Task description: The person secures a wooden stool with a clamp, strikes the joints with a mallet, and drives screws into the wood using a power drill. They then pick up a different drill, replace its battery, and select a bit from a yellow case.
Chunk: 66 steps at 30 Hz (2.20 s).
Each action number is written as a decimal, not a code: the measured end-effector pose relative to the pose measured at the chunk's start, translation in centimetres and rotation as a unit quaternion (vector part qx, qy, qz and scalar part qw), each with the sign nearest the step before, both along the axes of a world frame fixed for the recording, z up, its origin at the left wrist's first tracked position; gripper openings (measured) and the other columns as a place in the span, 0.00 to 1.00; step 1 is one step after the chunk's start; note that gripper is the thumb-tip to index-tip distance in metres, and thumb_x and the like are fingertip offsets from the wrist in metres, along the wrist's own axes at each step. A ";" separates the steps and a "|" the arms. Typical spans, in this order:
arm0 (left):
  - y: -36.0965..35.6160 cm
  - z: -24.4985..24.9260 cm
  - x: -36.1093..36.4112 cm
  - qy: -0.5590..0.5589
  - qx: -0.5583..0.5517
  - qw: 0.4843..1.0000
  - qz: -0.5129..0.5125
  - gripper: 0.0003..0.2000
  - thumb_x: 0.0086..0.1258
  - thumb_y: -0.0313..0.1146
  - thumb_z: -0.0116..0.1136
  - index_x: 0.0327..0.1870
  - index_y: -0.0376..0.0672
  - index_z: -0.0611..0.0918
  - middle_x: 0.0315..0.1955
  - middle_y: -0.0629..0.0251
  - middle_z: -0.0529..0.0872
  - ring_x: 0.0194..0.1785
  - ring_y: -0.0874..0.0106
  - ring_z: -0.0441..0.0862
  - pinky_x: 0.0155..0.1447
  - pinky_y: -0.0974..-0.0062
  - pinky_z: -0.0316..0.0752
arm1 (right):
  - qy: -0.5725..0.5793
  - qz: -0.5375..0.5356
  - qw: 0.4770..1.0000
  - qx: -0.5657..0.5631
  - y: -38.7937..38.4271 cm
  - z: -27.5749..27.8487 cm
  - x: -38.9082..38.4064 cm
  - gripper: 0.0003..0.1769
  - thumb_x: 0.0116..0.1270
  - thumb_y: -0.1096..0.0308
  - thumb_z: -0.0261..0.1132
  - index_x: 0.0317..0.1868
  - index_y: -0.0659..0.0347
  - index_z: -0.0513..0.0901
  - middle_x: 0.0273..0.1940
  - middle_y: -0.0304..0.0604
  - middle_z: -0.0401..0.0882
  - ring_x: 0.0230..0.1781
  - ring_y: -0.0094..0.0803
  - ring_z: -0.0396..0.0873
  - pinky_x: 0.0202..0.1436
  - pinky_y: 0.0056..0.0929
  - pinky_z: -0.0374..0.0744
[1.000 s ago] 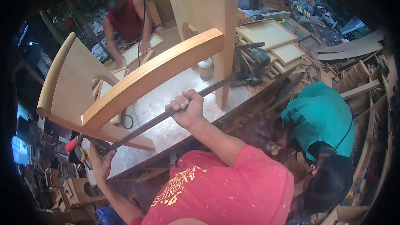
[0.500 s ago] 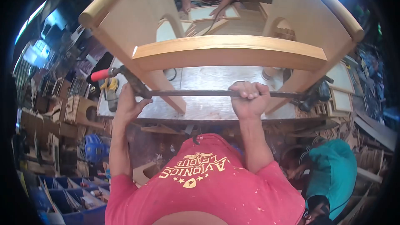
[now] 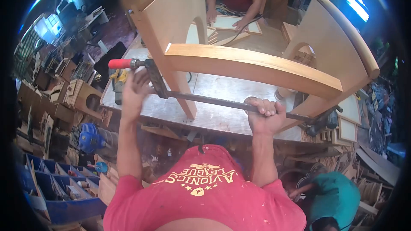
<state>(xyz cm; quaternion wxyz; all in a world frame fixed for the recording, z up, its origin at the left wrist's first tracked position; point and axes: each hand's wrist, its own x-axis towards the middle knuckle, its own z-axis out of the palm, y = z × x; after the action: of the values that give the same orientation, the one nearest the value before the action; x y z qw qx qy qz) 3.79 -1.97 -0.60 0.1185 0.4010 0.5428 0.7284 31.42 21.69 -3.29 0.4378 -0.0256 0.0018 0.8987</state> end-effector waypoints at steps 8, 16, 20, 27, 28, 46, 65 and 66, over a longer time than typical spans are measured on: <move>0.7 6.4 -4.9 -0.454 0.357 0.811 -0.100 0.20 0.69 0.44 0.59 0.43 0.35 0.67 0.33 0.59 0.71 0.40 0.64 0.73 0.54 0.59 0.69 | 0.002 0.001 1.000 0.025 0.3 -0.5 0.2 0.18 0.53 0.62 0.57 0.11 0.50 0.61 0.11 0.34 0.61 0.18 0.30 0.64 0.41 0.36 0.71; 3.9 3.6 -8.2 -0.320 0.488 0.716 -0.382 0.13 0.68 0.44 0.58 0.32 0.43 0.79 0.09 0.79 0.64 0.15 0.81 0.61 0.29 0.79 0.61 | -0.017 -0.012 1.000 0.013 -0.1 0.2 -0.1 0.17 0.50 0.64 0.57 0.09 0.49 0.60 0.09 0.32 0.60 0.16 0.28 0.63 0.41 0.36 0.71; 5.0 3.2 -9.1 -0.227 0.504 0.692 -0.464 0.13 0.67 0.44 0.59 0.32 0.42 0.79 0.10 0.77 0.67 0.16 0.80 0.63 0.33 0.79 0.63 | -0.020 -0.012 1.000 0.001 -0.2 0.5 -0.2 0.17 0.50 0.64 0.57 0.09 0.49 0.61 0.09 0.32 0.60 0.16 0.28 0.63 0.41 0.36 0.71; 1.6 6.9 -5.2 -0.509 0.406 0.756 -0.068 0.13 0.67 0.37 0.59 0.41 0.36 0.76 0.20 0.72 0.72 0.27 0.73 0.72 0.45 0.68 0.71 | -0.004 -0.006 1.000 0.014 0.1 0.0 -0.1 0.17 0.53 0.64 0.57 0.09 0.49 0.62 0.11 0.34 0.62 0.17 0.29 0.64 0.41 0.37 0.72; 1.5 7.0 -5.0 -0.523 0.411 0.746 -0.034 0.13 0.67 0.36 0.59 0.42 0.35 0.75 0.21 0.71 0.72 0.28 0.72 0.73 0.46 0.67 0.72 | 0.001 -0.001 1.000 0.017 0.1 -0.3 0.1 0.17 0.53 0.64 0.56 0.10 0.49 0.63 0.11 0.34 0.63 0.18 0.29 0.65 0.41 0.38 0.72; 2.4 3.7 -10.2 -0.342 0.428 0.767 -0.333 0.06 0.73 0.26 0.48 0.40 0.33 0.77 0.12 0.77 0.61 0.19 0.81 0.62 0.32 0.78 0.61 | 0.006 0.016 0.999 0.038 0.9 -1.4 0.7 0.19 0.57 0.63 0.55 0.10 0.50 0.64 0.13 0.38 0.65 0.21 0.34 0.67 0.47 0.42 0.75; 5.7 0.7 5.2 0.083 -0.040 0.977 0.191 0.35 0.62 0.31 0.74 0.66 0.31 0.66 0.56 0.55 0.78 0.59 0.67 0.75 0.65 0.70 0.69 | -0.370 -0.253 0.611 0.652 0.6 15.8 13.2 0.15 0.72 0.60 0.63 0.32 0.63 0.81 0.24 0.36 0.76 0.24 0.22 0.75 0.30 0.21 0.73; 5.7 1.1 5.2 0.073 -0.052 0.977 0.193 0.35 0.60 0.30 0.76 0.64 0.30 0.67 0.55 0.54 0.78 0.58 0.68 0.75 0.65 0.71 0.70 | -0.349 -0.264 0.598 0.671 1.9 19.1 12.5 0.18 0.74 0.57 0.60 0.30 0.62 0.79 0.23 0.37 0.75 0.21 0.24 0.73 0.28 0.22 0.71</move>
<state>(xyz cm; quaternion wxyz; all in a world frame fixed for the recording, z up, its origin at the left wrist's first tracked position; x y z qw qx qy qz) 8.96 3.72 0.47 -0.0434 0.3342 0.6540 0.6772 43.93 23.63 15.78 0.5167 -0.0351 -0.7485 0.4142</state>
